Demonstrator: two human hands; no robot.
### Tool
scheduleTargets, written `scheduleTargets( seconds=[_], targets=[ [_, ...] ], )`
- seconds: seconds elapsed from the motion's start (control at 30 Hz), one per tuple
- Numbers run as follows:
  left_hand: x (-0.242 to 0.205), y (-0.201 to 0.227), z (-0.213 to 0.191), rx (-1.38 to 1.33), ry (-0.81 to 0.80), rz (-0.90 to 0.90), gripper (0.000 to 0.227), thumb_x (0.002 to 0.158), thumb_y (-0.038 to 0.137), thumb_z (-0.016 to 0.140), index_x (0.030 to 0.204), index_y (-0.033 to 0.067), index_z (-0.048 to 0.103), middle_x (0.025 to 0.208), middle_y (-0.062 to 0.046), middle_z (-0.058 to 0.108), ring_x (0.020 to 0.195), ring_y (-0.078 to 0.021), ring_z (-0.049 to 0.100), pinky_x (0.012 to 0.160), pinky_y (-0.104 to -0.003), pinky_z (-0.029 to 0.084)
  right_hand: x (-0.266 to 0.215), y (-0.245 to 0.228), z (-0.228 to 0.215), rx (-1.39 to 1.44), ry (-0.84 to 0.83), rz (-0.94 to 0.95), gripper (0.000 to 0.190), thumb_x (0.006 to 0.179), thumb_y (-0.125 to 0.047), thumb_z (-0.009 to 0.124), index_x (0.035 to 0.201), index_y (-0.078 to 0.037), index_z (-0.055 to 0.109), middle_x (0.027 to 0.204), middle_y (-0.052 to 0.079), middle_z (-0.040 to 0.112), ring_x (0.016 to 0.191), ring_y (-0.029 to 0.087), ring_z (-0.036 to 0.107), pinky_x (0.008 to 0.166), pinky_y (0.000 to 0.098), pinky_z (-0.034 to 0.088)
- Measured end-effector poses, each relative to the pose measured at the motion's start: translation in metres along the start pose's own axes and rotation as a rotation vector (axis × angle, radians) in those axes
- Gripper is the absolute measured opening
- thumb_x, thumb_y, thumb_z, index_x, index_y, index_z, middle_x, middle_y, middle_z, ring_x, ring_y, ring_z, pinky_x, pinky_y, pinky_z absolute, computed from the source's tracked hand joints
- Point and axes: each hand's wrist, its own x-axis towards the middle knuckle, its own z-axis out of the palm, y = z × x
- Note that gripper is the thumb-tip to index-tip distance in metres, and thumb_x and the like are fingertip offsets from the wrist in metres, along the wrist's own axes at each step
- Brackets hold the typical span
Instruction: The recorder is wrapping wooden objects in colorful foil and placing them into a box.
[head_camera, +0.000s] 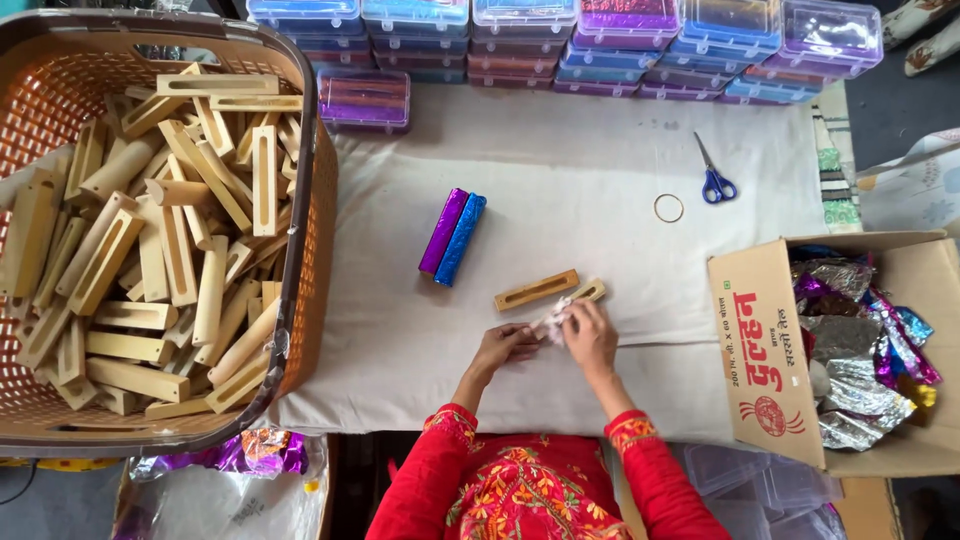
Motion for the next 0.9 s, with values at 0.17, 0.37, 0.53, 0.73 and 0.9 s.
scheduleTargets(
  seconds=[0.17, 0.37, 0.53, 0.73, 0.9],
  targets=[
    [-0.013, 0.020, -0.004, -0.003, -0.030, -0.064, 0.039, 0.101, 0.032, 0.063, 0.125, 0.0013, 0.065, 0.116, -0.015, 0.075, 0.102, -0.0218, 0.076, 0.084, -0.030, 0.063, -0.002, -0.008, 0.010, 0.023, 0.086, 0.105, 0.009, 0.085, -0.006, 0.070, 0.094, -0.008, 0.071, 0.105, 0.005, 0.070, 0.098, 0.029, 0.068, 0.082, 0.0418, 0.056],
    [0.024, -0.020, -0.025, 0.037, -0.110, -0.038, 0.040, 0.100, 0.034, 0.064, 0.121, 0.0006, 0.069, 0.102, -0.010, 0.074, 0.087, -0.0188, 0.075, 0.080, -0.031, 0.064, -0.036, -0.027, 0.012, 0.153, 0.005, 0.085, 0.010, 0.086, -0.009, 0.070, 0.095, -0.007, 0.069, 0.105, 0.007, 0.069, 0.096, 0.028, 0.068, 0.080, 0.0388, 0.056],
    [0.035, -0.022, -0.028, -0.009, -0.075, -0.093, 0.030, 0.099, 0.024, 0.064, 0.116, 0.0004, 0.072, 0.095, -0.008, 0.075, 0.077, -0.0164, 0.074, 0.077, -0.032, 0.065, -0.022, -0.026, 0.009, 0.228, -0.008, 0.134, 0.014, 0.081, -0.010, 0.071, 0.094, -0.006, 0.068, 0.102, 0.007, 0.068, 0.095, 0.031, 0.068, 0.079, 0.0408, 0.055],
    [0.040, -0.031, -0.030, -0.009, -0.043, -0.065, 0.033, 0.101, 0.026, 0.064, 0.113, -0.0038, 0.069, 0.090, -0.008, 0.073, 0.075, -0.0148, 0.073, 0.075, -0.030, 0.066, -0.016, -0.023, 0.007, 0.279, -0.070, 0.186, 0.014, 0.082, -0.009, 0.069, 0.095, -0.005, 0.068, 0.103, 0.007, 0.067, 0.095, 0.030, 0.068, 0.080, 0.0406, 0.055],
    [0.022, -0.008, -0.017, -0.002, -0.006, -0.068, 0.041, 0.100, 0.038, 0.067, 0.111, -0.0016, 0.070, 0.088, -0.004, 0.074, 0.072, -0.0120, 0.072, 0.069, -0.028, 0.064, -0.015, -0.036, -0.008, 0.242, -0.038, 0.098, 0.020, 0.084, -0.012, 0.070, 0.102, -0.005, 0.070, 0.107, 0.008, 0.067, 0.100, 0.030, 0.066, 0.085, 0.0412, 0.054]
  ],
)
